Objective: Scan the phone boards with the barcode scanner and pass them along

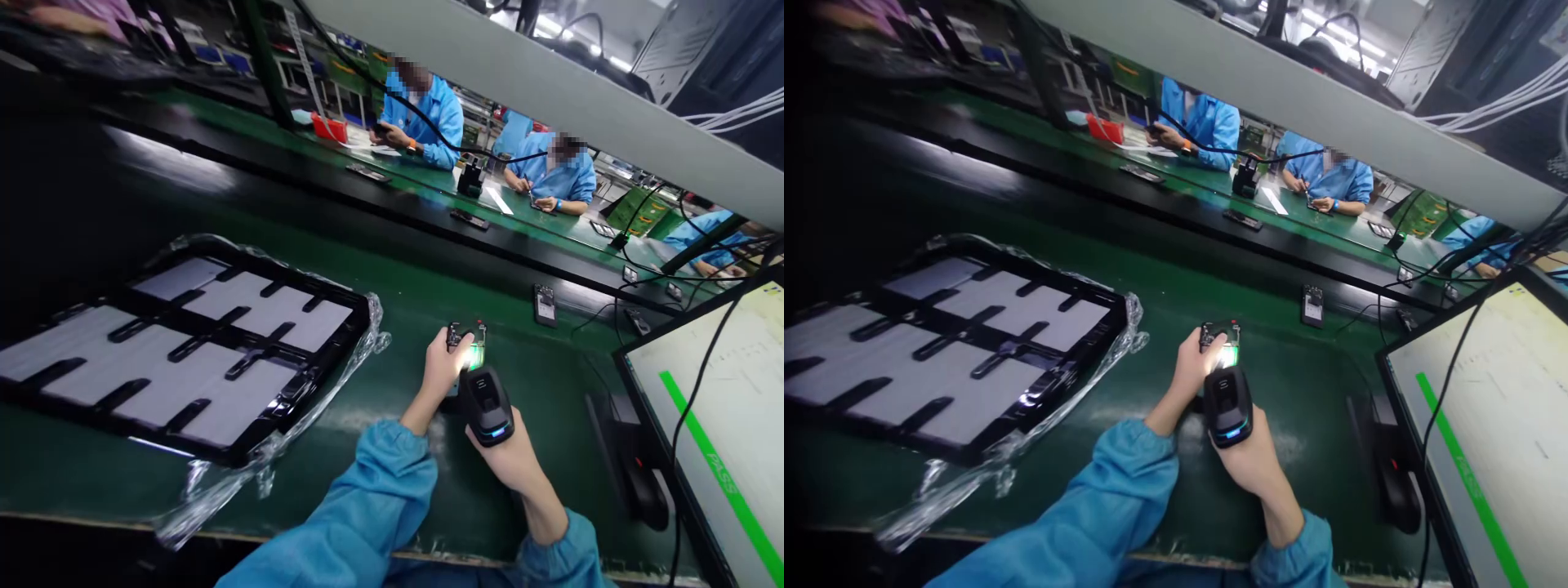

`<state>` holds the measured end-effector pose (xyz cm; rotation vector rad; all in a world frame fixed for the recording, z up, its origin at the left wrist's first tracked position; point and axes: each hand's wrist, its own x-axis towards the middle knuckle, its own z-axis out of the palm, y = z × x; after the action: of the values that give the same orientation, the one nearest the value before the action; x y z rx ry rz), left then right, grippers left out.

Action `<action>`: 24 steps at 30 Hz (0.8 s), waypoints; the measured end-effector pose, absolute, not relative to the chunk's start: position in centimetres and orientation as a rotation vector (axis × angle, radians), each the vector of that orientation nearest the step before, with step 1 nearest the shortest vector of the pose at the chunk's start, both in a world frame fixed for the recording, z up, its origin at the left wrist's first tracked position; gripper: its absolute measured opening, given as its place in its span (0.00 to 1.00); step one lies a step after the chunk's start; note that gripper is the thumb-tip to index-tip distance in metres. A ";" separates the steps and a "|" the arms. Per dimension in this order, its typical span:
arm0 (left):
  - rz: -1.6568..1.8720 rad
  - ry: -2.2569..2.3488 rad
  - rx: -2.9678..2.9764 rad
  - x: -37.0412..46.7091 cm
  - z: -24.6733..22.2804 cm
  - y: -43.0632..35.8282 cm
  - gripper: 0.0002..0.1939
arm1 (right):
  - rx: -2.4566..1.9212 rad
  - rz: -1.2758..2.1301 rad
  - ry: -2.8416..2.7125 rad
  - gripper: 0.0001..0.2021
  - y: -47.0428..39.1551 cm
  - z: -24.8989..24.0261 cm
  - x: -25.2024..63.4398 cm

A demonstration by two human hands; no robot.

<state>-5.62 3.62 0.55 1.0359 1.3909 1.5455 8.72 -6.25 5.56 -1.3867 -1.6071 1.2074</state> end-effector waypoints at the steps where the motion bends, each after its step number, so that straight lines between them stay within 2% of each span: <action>1: 1.542 1.411 1.049 -5.6 0.6 3.6 0.16 | -1.403 1.215 -1.599 0.07 -6.2 5.4 8.9; 7: 1.609 1.464 1.145 -5.6 1.3 2.8 0.17 | -1.364 1.299 -1.616 0.08 -6.7 6.9 8.8; 14: 1.546 1.534 1.136 -5.4 2.2 2.0 0.14 | -1.297 1.160 -1.613 0.08 -5.6 8.8 5.9; 24: 1.594 1.502 1.109 -5.2 2.0 2.2 0.20 | -1.331 1.260 -1.589 0.11 -6.2 9.5 7.4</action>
<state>-5.24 2.25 1.98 1.1092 1.5023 1.5944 7.41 -6.16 9.49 -1.3310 -1.5892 1.2601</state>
